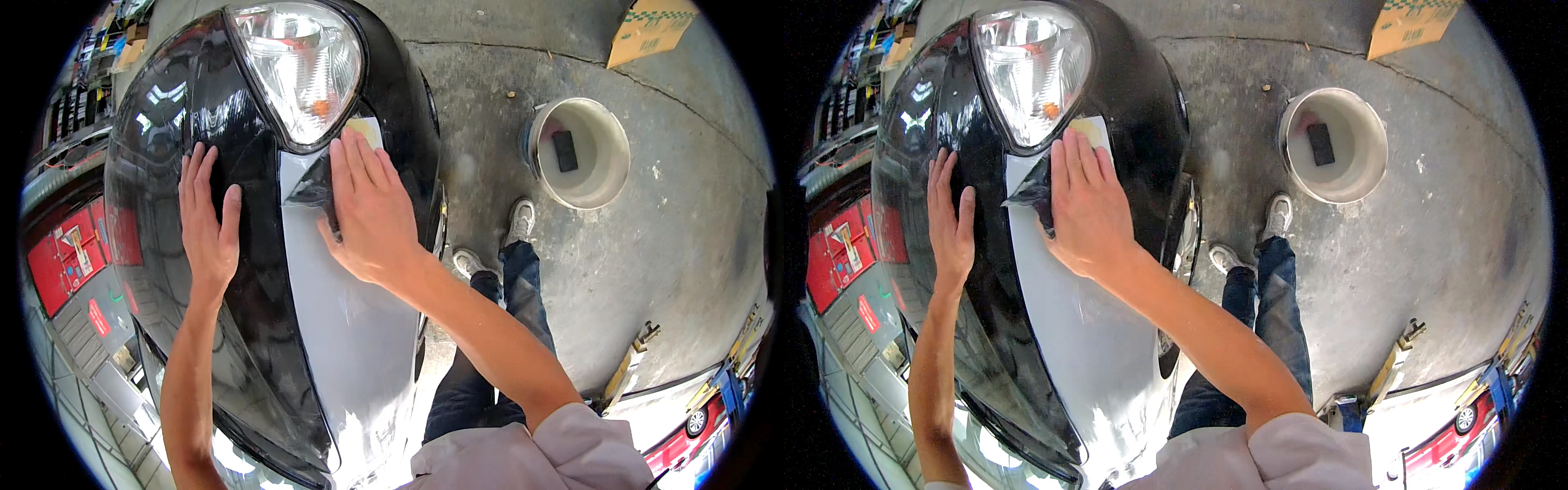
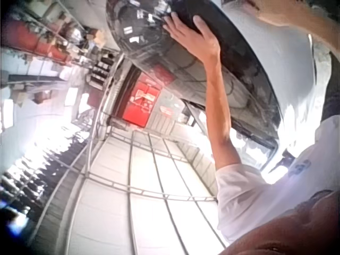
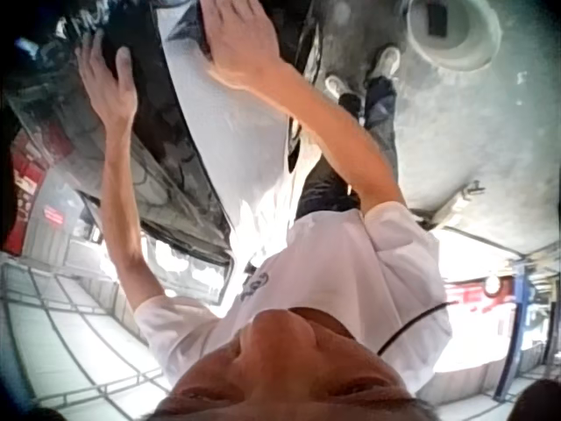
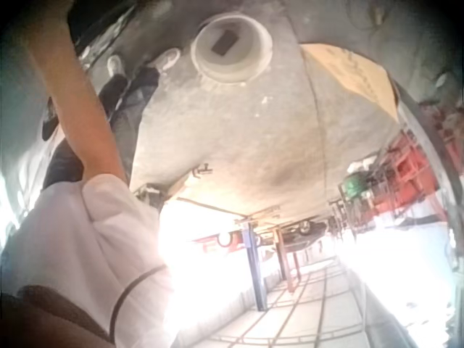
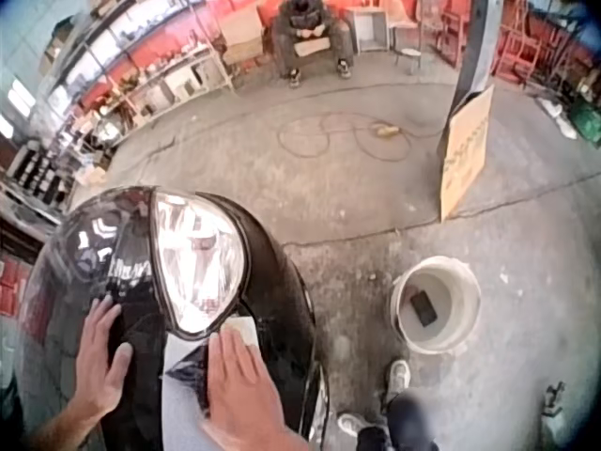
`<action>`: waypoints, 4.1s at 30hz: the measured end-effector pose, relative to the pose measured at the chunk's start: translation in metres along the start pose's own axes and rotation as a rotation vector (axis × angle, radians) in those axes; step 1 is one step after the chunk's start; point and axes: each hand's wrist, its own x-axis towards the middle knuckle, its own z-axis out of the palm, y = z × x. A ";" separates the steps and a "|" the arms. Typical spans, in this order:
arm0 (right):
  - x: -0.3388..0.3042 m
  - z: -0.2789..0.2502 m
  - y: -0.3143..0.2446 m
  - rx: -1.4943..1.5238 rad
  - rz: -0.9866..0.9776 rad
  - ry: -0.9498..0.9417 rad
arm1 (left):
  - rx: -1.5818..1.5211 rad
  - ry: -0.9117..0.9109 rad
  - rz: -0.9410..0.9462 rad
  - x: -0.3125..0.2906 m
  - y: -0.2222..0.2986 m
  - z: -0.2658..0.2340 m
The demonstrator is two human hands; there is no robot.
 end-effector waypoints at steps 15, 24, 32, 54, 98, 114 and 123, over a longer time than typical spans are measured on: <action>-0.017 -0.004 -0.008 0.103 -0.039 -0.064 | -0.006 -0.018 -0.024 -0.001 0.000 0.001; -0.017 -0.006 -0.006 0.045 -0.041 -0.033 | 0.031 -0.012 -0.013 0.001 0.004 0.000; -0.120 -0.057 0.012 0.406 0.032 -0.223 | 0.146 -0.335 0.367 -0.014 0.077 -0.015; -0.111 -0.085 0.075 1.840 0.970 -0.170 | -1.110 -0.601 -0.734 -0.074 0.167 0.022; -0.014 0.024 -0.013 0.254 0.142 0.072 | -0.169 -0.062 -0.060 -0.030 -0.003 -0.020; -0.052 0.023 -0.017 0.288 0.053 0.083 | -0.175 -0.065 -0.062 -0.033 -0.006 -0.017; -0.036 0.015 -0.003 0.268 -0.024 0.047 | -0.168 -0.050 -0.063 -0.031 -0.004 -0.015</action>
